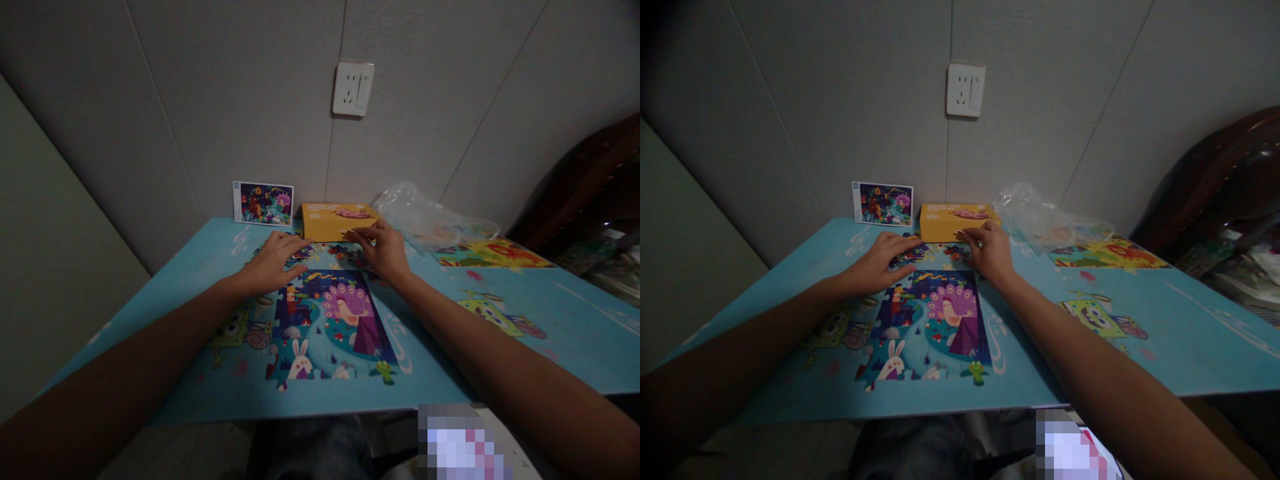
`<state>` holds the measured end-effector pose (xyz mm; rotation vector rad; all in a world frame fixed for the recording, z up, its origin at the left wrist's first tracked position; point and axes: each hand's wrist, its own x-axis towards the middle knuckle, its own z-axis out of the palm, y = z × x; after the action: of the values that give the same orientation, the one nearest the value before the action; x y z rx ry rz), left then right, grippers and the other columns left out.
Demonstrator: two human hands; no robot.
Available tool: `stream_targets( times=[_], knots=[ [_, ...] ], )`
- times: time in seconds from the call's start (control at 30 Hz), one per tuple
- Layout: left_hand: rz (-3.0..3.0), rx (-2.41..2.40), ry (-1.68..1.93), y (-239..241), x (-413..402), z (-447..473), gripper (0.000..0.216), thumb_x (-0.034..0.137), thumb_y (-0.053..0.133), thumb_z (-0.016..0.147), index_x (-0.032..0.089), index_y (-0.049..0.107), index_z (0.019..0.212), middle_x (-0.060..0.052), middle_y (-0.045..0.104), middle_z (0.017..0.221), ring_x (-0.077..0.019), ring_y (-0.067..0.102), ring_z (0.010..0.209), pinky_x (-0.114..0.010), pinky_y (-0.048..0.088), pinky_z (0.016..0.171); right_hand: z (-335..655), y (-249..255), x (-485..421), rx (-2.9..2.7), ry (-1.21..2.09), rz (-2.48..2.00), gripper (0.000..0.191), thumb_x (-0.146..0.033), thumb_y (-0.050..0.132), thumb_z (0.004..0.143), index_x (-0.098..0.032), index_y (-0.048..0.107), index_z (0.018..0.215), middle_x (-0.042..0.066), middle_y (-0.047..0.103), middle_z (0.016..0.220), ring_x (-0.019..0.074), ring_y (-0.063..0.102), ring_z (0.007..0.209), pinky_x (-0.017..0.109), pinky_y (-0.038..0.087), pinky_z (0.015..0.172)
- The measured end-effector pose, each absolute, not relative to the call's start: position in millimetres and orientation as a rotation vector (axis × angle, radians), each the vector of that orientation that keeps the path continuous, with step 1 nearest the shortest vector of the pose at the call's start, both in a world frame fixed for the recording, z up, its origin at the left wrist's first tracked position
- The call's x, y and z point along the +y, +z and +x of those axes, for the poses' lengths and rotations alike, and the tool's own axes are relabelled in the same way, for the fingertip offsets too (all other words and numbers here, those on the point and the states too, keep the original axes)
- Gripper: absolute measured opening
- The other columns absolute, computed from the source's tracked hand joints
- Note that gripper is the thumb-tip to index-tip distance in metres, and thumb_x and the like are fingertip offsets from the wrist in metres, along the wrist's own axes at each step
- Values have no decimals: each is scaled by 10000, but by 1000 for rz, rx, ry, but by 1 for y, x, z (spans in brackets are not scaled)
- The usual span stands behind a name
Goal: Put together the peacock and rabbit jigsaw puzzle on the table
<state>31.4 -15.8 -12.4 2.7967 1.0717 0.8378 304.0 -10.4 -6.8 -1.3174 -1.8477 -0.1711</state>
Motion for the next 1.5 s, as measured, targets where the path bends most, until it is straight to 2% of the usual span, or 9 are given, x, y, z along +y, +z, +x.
stream_targets(
  times=[0.1,0.17,0.3,0.57,0.77,0.93,1.13,1.3,1.5],
  knots=[
    [2771,916,777,-9,-23,34,689,359,593,898,200,315,1508,-105,599,1240,-264,421,1237,-442,393,1060,293,-5,-20,-1980,-9,-1089,218,-294,602,904,-189,777,979,84,705,812,189,617,742,315,466,718],
    [2785,836,727,-8,-25,35,690,348,579,910,230,283,1523,-108,567,1263,-252,442,1246,-429,400,1064,286,-6,-25,-2032,66,-975,197,-279,610,898,-207,777,973,80,725,831,188,634,772,307,474,732],
    [2807,793,790,-8,-25,34,558,298,538,929,270,406,1470,-118,515,1292,-245,487,1238,-432,414,1065,281,-7,-31,-2050,151,-888,222,-234,599,882,-203,772,1018,83,730,837,173,643,755,292,479,712],
    [2780,827,977,-7,-24,34,430,266,561,900,224,574,1328,-132,547,1253,-253,543,1188,-460,463,1026,285,-5,-34,-2102,204,-892,252,-205,571,847,-177,778,987,78,723,779,157,635,675,272,452,637],
    [2725,787,1153,-6,-24,36,319,375,660,856,174,653,1104,-106,618,1095,-221,601,1050,-403,520,917,282,-8,-34,-2170,325,-825,229,-167,584,796,-168,771,929,85,752,867,174,668,766,287,491,702],
    [2737,807,1402,-2,-26,36,129,260,596,896,162,679,907,-49,610,848,-166,593,845,-314,511,779,282,-8,-31,-2176,252,-851,185,-190,596,806,-155,767,867,77,712,770,167,626,724,295,473,693],
    [2832,743,1090,-1,-28,34,203,208,513,929,173,616,1101,-63,606,940,-169,586,887,-308,492,796,277,-5,-35,-2125,319,-912,268,-321,624,850,-154,712,1041,56,683,815,139,580,686,268,450,660],
    [2756,765,1085,-4,-27,36,245,252,550,929,181,541,1163,-47,632,935,-186,602,941,-331,487,840,270,-6,-38,-2265,358,-922,163,-294,623,860,-159,713,843,36,658,729,131,560,663,248,408,638],
    [2702,841,1054,-3,-26,35,201,260,569,914,171,579,1095,-26,652,855,-193,603,954,-326,472,851,269,-9,-37,-2209,575,-1034,181,-312,631,848,-141,686,819,15,657,678,112,557,587,230,408,591]
  ],
)
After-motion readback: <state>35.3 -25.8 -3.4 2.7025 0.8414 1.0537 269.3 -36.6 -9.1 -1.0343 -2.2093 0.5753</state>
